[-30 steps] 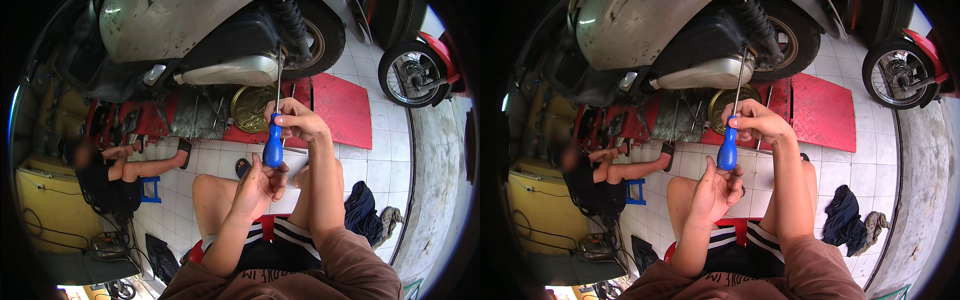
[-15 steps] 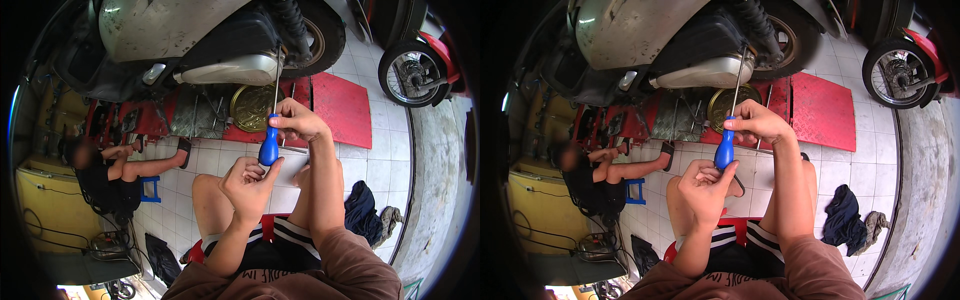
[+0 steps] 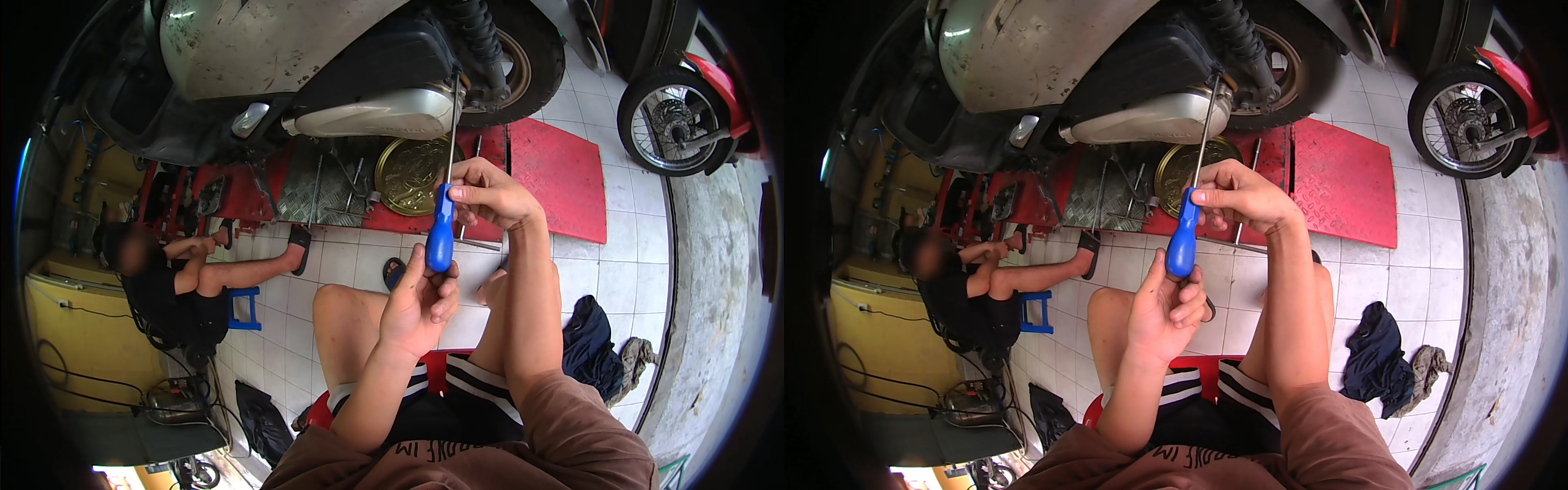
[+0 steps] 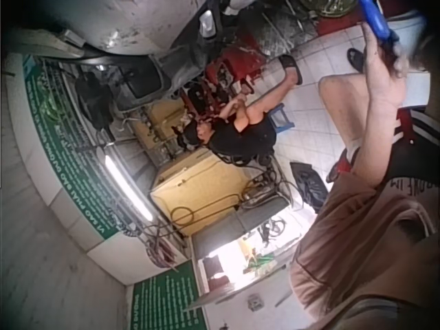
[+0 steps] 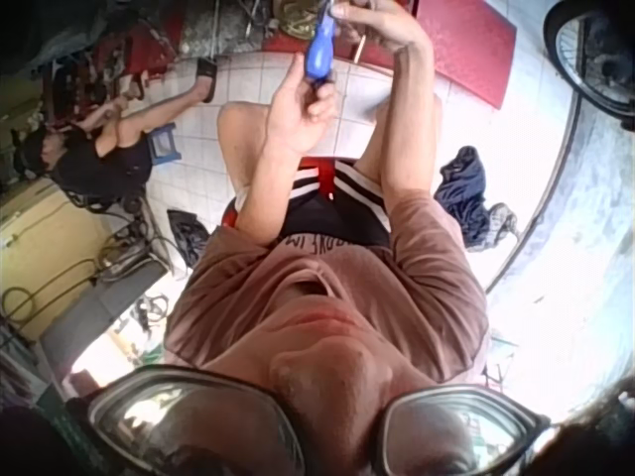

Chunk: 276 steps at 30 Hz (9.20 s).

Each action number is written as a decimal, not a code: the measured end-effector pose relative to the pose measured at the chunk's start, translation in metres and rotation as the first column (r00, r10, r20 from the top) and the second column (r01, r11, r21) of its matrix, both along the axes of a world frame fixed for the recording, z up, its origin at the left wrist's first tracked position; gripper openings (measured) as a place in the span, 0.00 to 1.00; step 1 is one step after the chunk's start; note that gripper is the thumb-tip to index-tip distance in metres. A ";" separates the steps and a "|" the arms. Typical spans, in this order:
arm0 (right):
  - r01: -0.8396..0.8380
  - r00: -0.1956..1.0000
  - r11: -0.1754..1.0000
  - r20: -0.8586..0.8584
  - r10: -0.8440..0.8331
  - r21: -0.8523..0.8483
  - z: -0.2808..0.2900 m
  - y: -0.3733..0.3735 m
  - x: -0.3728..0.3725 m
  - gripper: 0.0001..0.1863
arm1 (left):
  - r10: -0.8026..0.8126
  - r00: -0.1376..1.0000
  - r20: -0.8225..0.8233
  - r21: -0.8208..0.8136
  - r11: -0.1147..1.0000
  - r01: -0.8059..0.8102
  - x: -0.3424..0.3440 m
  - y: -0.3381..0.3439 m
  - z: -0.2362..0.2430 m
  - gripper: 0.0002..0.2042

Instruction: The person uses a screwdriver to loosen and tighten a bolt on the underside of a white scooter. A metal pan is positioned below to catch fluid. The person repeatedly adjusts the bolt while seated on a small stool in a workshop.

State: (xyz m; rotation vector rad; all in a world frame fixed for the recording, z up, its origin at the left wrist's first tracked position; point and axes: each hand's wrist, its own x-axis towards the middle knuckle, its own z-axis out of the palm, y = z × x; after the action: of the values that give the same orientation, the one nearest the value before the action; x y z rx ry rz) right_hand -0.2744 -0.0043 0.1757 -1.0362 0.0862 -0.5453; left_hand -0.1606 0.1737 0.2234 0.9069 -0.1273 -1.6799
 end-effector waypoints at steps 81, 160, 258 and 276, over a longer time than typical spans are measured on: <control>-0.060 0.984 0.995 0.174 0.045 0.085 -0.008 -0.008 -0.002 0.17 | -0.043 0.999 -0.031 -0.091 0.995 0.040 -0.004 -0.008 0.005 0.22; 0.078 0.995 0.981 -0.075 -0.065 0.177 -0.018 -0.012 0.006 0.16 | 0.514 -0.311 0.799 -0.444 0.854 0.272 -0.008 -0.007 -0.009 0.14; -0.086 0.365 0.725 -0.699 -0.616 -0.684 -0.091 -0.011 0.100 0.20 | 0.552 0.605 0.573 -0.225 0.816 -0.532 0.219 -0.186 -0.149 0.08; -0.074 0.378 0.709 -0.678 -0.630 -0.701 -0.087 -0.009 0.101 0.20 | 0.457 0.785 0.419 -0.196 0.889 -0.413 0.213 -0.182 -0.142 0.09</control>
State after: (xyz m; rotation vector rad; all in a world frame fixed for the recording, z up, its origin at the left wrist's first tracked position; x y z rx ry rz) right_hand -0.1730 -0.0133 0.0882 -1.9672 1.1960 -0.2630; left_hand 0.0524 -0.0086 0.0817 1.1488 -0.2883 -0.9991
